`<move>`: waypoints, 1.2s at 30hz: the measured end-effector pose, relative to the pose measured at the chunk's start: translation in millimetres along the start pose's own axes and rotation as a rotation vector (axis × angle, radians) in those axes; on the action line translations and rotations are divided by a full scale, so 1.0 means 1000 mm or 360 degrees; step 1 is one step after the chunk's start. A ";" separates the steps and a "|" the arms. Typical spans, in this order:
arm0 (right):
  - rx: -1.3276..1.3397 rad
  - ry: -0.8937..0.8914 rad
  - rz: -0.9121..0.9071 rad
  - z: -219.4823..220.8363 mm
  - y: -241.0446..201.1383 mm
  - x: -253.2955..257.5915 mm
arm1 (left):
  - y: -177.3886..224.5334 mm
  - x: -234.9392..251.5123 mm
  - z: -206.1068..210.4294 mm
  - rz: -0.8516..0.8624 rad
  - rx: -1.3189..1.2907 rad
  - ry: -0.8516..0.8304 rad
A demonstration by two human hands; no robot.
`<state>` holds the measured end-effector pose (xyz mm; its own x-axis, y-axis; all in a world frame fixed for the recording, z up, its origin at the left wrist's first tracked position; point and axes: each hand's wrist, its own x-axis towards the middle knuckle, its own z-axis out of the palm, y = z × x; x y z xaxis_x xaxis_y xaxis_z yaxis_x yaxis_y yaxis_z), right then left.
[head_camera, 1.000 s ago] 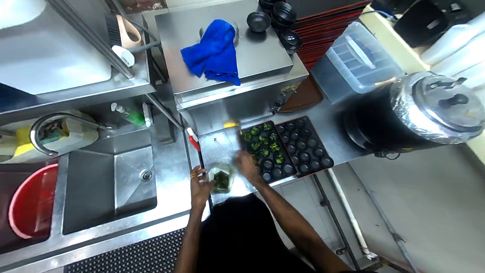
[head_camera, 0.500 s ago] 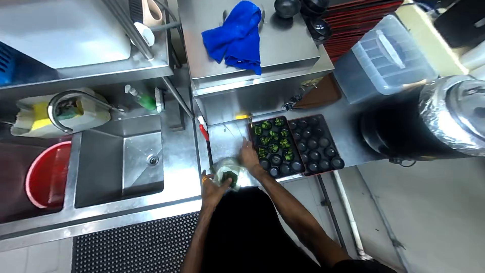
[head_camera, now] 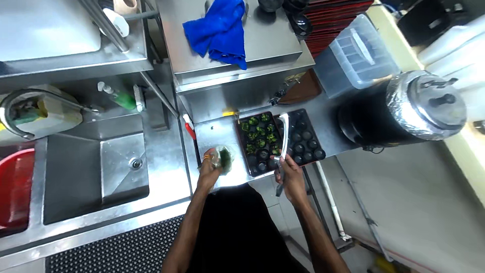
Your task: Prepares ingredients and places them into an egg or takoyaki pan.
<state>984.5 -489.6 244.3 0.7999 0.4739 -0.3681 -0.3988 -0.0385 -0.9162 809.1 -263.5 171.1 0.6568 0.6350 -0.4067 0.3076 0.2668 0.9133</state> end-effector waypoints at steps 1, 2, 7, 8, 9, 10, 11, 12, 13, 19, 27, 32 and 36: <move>-0.0153 -0.0028 -0.0029 -0.008 -0.006 -0.007 | 0.002 -0.003 0.002 0.0029 0.0030 -0.0054; -0.0313 -0.0051 -0.0084 -0.014 -0.012 -0.014 | 0.005 -0.007 0.004 0.0053 0.0042 -0.0095; -0.1293 -0.0161 -0.0254 -0.028 -0.039 -0.046 | 0.004 -0.013 0.016 0.0127 -0.0111 0.0025; -0.1537 -0.0189 -0.0257 -0.025 -0.043 -0.051 | -0.002 -0.011 0.017 0.0113 -0.0040 0.0059; -0.1745 -0.0227 -0.0254 -0.020 -0.047 -0.054 | -0.008 -0.011 0.017 0.0085 0.0058 0.0067; -0.1909 -0.0274 -0.0247 -0.014 -0.049 -0.056 | -0.011 -0.012 0.018 0.0060 0.0157 0.0061; -0.2056 -0.0330 -0.0238 -0.007 -0.051 -0.057 | -0.011 -0.014 0.017 0.0039 0.0252 0.0049; -0.2199 -0.0397 -0.0222 0.001 -0.052 -0.058 | -0.011 -0.017 0.016 0.0014 0.0336 0.0037; -0.2327 -0.0477 -0.0192 0.008 -0.052 -0.059 | -0.011 -0.022 0.015 -0.0014 0.0390 0.0037; -0.3003 -0.0756 -0.0015 0.054 -0.045 -0.064 | -0.016 -0.036 0.018 0.0046 0.0349 0.0253; -0.3273 -0.0827 0.0148 0.096 -0.025 -0.064 | -0.022 -0.038 0.023 0.0055 0.0495 0.0294; -0.3109 -0.0744 0.0269 0.076 -0.018 -0.048 | -0.022 -0.040 0.027 -0.0242 0.0651 0.0272; -0.2748 -0.0690 0.0142 0.027 -0.025 -0.038 | -0.026 -0.032 0.034 -0.0056 0.0620 0.0341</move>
<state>952.0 -482.5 285.0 0.5267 0.5835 -0.6182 0.6756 -0.7287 -0.1121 803.1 -315.6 159.5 0.4963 0.7773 -0.3867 0.5909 0.0240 0.8064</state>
